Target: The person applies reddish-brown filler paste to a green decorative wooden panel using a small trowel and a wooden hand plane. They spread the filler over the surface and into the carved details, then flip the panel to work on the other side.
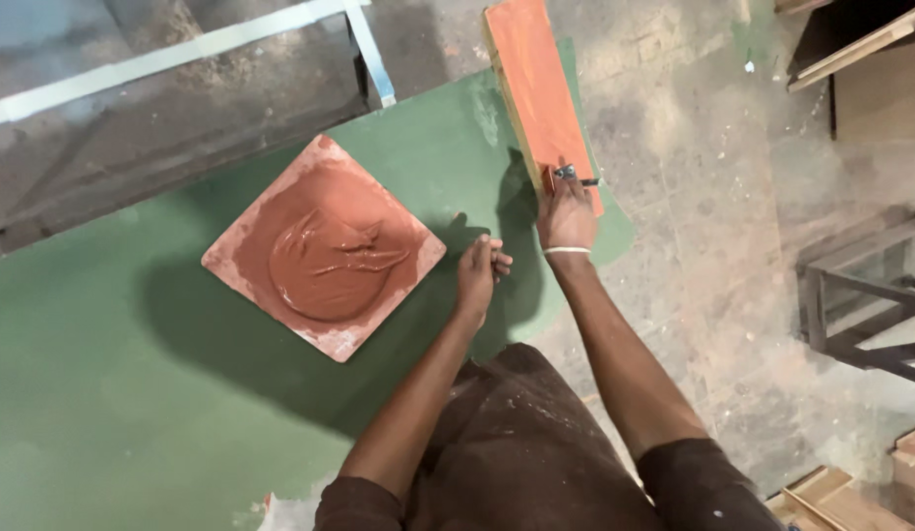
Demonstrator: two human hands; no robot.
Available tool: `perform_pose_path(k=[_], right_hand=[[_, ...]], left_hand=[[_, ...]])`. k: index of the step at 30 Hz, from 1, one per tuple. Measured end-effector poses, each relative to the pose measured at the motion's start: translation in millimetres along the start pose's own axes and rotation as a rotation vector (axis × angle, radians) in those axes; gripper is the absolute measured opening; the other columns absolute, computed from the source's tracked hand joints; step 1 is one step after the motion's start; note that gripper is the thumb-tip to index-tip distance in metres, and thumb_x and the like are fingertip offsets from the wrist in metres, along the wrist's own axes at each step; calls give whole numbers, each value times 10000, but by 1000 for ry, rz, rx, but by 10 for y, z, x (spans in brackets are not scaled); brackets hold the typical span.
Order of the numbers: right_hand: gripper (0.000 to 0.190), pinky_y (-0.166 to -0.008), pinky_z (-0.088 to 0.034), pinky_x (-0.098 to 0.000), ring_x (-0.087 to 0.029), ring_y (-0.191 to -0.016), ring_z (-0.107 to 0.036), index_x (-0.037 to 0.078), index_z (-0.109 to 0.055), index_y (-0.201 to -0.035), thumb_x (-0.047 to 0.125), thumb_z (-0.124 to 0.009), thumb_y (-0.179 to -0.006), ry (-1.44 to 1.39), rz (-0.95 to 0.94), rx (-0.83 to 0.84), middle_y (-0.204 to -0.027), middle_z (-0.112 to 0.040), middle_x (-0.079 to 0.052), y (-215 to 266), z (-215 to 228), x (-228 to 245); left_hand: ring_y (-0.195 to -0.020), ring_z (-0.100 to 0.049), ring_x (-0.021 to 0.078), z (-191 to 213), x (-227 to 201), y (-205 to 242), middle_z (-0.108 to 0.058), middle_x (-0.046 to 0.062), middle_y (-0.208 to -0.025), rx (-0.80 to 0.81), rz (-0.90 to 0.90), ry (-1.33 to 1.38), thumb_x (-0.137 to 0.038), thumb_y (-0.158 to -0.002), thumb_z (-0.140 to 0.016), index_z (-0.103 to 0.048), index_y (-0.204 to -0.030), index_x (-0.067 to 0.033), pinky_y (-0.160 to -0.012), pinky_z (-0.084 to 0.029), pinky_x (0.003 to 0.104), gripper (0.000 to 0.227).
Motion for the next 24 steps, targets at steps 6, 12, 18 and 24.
perform_pose_path(k=[6,12,18,24], right_hand=[[426,-856,-532,-492,-413,-985,-652,42,-669,-1295,70,-619,-873,-224,162,148,-1124,-707,-194,346,294,-97],[283,-845,-583,-454,-346,-940,-711,78,-691,-1241,141,-606,-979,-733,-79,565,-1037,-759,-133,271,707,-400],[353,-926,-516,-414,-277,-1050,-669,153,-726,-1241,237,-659,-905,45,884,686,-1141,-747,-40,-224,983,157],[248,-931,-444,-354,-156,-1171,-594,283,-763,-1073,244,-612,-881,597,1485,673,-1159,-708,102,-585,640,345]], left_hand=[[-695,-614,101,65,-49,100,-690,45,-823,-15,-19,-4,-435,-1076,-462,-638,-1095,-40,-619,-457,252,433],[-681,-607,96,106,-16,202,-685,44,-828,-77,-106,33,-443,-1073,-467,-633,-1099,-46,-603,-440,246,431],[-669,-612,89,47,149,300,-686,35,-814,-186,-221,142,-448,-1065,-473,-631,-1104,-52,-600,-449,247,428],[-680,-589,70,-173,446,284,-676,11,-818,-318,-261,323,-434,-1069,-473,-626,-1121,-64,-594,-424,239,404]])
Point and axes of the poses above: each hand's wrist, its own y-axis away from the middle knuckle, its own z-axis out of the back of the hand, x = y × z, the point moved 2 cm from there along -y, towards the middle knuckle
